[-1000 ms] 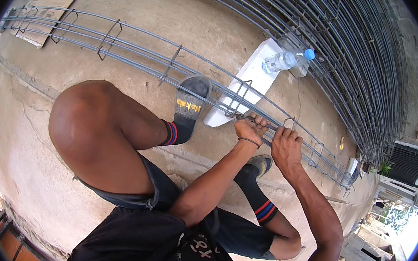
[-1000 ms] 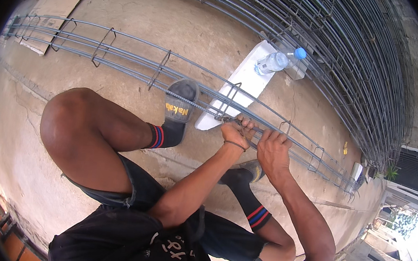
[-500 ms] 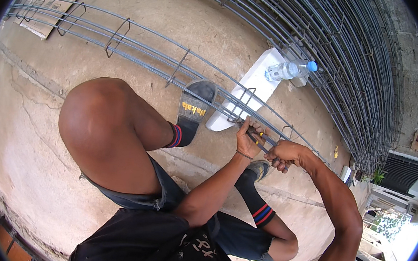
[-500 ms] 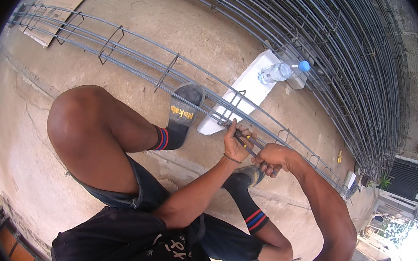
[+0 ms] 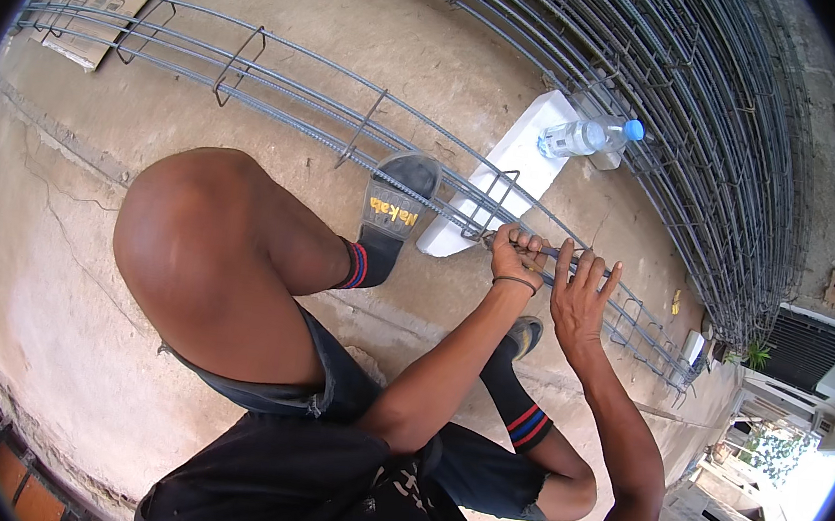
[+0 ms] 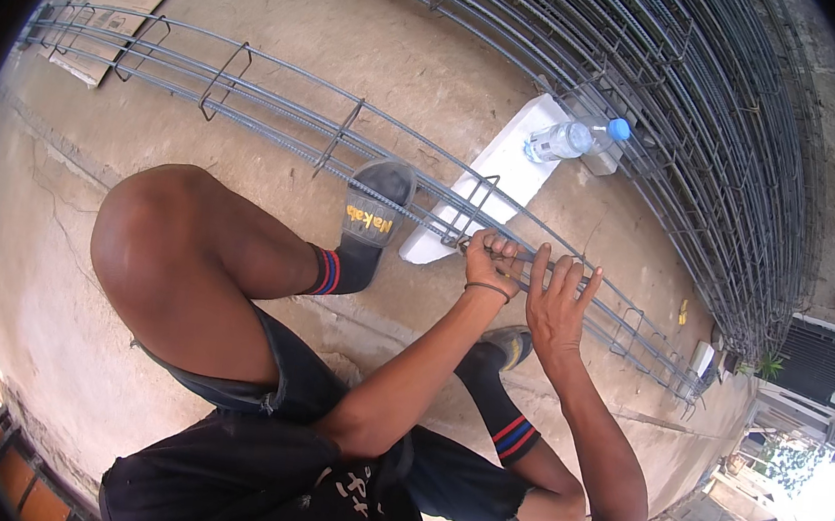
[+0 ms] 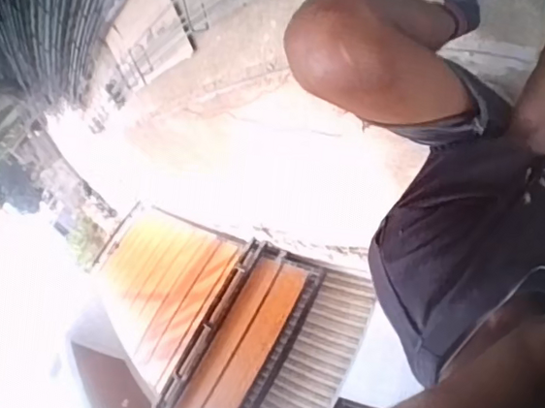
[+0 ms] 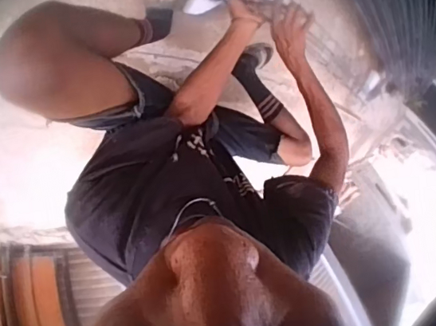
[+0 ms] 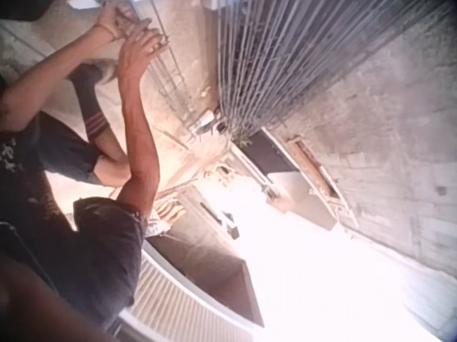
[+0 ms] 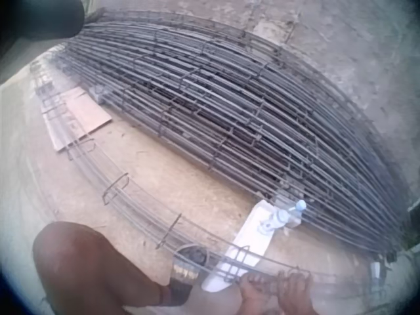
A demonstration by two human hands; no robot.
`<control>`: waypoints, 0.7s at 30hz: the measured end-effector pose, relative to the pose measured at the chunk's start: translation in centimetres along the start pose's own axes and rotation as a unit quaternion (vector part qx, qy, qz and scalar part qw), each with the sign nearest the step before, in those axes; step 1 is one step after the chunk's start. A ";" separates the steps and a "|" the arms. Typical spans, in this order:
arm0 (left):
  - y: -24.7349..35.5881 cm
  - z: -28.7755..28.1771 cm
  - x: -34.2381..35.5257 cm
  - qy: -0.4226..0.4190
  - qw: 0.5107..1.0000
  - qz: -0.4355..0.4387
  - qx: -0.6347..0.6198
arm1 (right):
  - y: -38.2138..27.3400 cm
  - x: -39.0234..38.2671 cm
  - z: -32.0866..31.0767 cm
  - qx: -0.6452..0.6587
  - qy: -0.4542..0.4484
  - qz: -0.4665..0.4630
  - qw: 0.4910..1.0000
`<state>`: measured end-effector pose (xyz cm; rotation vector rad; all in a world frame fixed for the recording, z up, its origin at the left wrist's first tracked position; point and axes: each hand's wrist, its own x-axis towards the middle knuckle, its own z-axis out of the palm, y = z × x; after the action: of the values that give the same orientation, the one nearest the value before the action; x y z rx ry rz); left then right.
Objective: The person secures a rebar structure by wrapping tie wire around the metal rods and twisting it tight using pliers, then positions another tie wire around the bars.
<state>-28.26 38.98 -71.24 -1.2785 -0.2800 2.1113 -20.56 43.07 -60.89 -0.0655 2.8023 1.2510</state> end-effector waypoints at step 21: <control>1.5 -3.6 -0.5 -0.180 0.979 -0.089 0.025 | 4.1 5.4 2.1 0.576 -0.684 0.150 0.422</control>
<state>-25.64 36.94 -73.43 -0.8017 -0.4743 2.1678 -26.12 47.32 -59.75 0.9944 1.3919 -0.7755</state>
